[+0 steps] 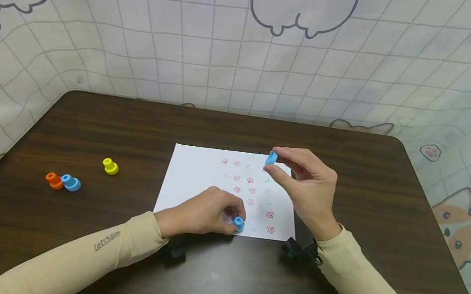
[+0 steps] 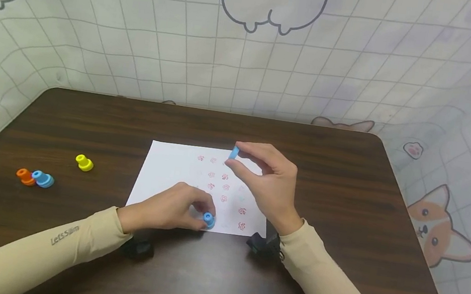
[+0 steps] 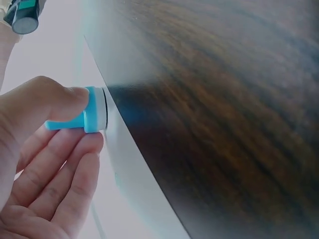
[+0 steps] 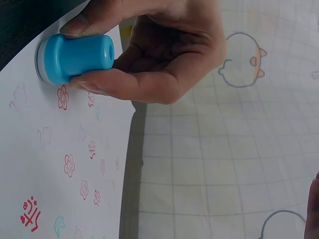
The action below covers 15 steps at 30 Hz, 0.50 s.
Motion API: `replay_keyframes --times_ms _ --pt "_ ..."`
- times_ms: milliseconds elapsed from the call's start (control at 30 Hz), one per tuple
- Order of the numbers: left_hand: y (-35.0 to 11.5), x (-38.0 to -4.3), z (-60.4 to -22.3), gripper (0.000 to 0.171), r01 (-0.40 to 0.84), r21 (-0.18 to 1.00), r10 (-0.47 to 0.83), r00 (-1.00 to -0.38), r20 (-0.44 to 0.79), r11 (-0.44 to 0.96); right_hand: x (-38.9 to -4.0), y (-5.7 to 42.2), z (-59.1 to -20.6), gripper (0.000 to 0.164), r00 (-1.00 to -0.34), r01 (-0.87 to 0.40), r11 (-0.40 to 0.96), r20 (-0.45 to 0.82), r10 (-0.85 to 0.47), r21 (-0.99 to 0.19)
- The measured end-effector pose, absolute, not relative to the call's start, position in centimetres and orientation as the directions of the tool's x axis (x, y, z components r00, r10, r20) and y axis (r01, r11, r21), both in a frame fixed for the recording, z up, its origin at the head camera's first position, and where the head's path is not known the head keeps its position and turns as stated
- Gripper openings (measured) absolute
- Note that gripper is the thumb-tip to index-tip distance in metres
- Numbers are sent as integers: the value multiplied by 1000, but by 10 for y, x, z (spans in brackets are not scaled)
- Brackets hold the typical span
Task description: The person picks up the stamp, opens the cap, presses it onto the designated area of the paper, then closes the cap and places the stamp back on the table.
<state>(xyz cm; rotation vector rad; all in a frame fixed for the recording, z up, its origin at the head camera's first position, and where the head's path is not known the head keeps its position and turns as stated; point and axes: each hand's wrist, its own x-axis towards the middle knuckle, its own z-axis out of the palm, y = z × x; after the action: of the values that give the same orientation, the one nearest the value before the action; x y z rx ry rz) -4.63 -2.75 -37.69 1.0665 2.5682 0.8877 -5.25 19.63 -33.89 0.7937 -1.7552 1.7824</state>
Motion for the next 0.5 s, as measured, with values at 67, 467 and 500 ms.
replay_keyframes --times_ms 67,467,500 --pt "-27 -46 -376 8 574 604 707 -706 23 554 -52 196 -339 36 -697 -715 -36 716 -40 -698" --pt "-29 -47 -365 12 616 566 708 -702 80 547 -51 198 -339 37 -702 -712 11 711 -45 -702" --pt "-29 -48 -363 12 618 566 702 -706 93 546 -51 198 -339 37 -702 -712 17 710 -45 -702"
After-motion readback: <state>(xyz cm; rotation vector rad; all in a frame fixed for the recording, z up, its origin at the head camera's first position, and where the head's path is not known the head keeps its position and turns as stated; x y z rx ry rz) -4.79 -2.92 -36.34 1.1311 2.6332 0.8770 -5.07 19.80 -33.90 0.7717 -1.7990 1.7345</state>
